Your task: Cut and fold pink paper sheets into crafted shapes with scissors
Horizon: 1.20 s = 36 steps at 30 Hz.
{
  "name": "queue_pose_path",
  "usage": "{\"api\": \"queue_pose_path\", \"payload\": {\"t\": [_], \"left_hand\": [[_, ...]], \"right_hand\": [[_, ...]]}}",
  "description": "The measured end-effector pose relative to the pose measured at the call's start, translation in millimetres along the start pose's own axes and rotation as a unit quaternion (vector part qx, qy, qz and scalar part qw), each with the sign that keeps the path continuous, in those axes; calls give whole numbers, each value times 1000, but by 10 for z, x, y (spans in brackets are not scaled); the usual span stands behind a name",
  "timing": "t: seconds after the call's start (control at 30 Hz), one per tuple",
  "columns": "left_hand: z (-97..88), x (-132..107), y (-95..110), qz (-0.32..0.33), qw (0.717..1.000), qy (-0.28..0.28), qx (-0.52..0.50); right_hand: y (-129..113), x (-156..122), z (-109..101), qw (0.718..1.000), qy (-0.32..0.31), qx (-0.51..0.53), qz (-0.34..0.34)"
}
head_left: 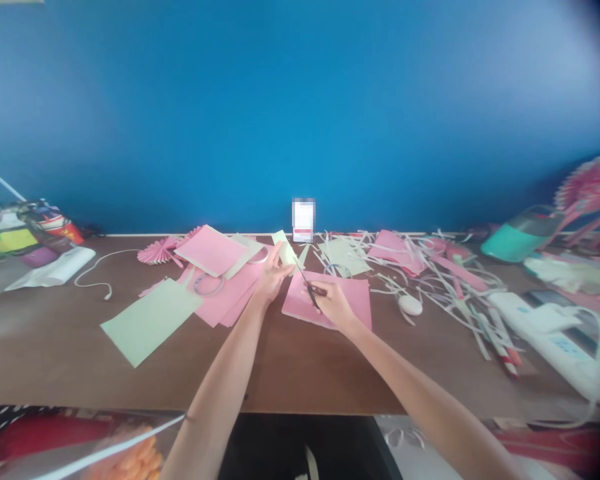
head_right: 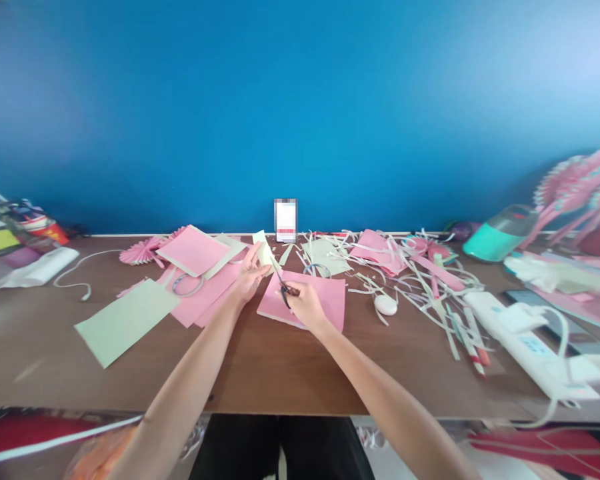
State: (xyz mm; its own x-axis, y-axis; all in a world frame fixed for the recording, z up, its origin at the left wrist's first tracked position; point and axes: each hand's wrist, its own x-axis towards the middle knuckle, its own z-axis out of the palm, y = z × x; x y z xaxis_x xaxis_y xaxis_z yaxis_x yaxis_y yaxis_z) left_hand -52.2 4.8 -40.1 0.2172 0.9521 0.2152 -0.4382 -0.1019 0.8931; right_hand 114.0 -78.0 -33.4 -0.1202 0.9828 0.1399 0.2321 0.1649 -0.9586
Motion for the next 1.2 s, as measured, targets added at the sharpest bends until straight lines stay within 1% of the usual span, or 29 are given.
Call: {"api": "queue_pose_path", "payload": {"t": [0.1,0.3,0.4,0.47,0.67,0.9,1.03,1.13,1.2], "left_hand": [[4,-4,1,2,1000,-7,8],[16,-24,-2,6,998,-51,21],[44,-41,6,5,998,-51,32],[74,-57,15,2,998,-52,37],[170,-102,12,6,997,-82,5],[209,-113,-11,3,997,-81,-10],[194,-106,-25,3,998,-67,-11],[165,-93,-48,-9,999,-50,6],[143,-85,-66,-12,999,-48,14]], "right_hand": [[-5,9,3,1000,5,6,8],[4,32,12,999,26,27,32],[2,32,16,998,23,34,38],[-3,28,18,998,24,34,37],[-13,18,18,999,33,40,17],[22,41,29,997,43,64,27],[3,32,25,997,39,67,15],[-34,17,16,998,38,59,-3],[-55,9,11,998,36,50,-16]]}}
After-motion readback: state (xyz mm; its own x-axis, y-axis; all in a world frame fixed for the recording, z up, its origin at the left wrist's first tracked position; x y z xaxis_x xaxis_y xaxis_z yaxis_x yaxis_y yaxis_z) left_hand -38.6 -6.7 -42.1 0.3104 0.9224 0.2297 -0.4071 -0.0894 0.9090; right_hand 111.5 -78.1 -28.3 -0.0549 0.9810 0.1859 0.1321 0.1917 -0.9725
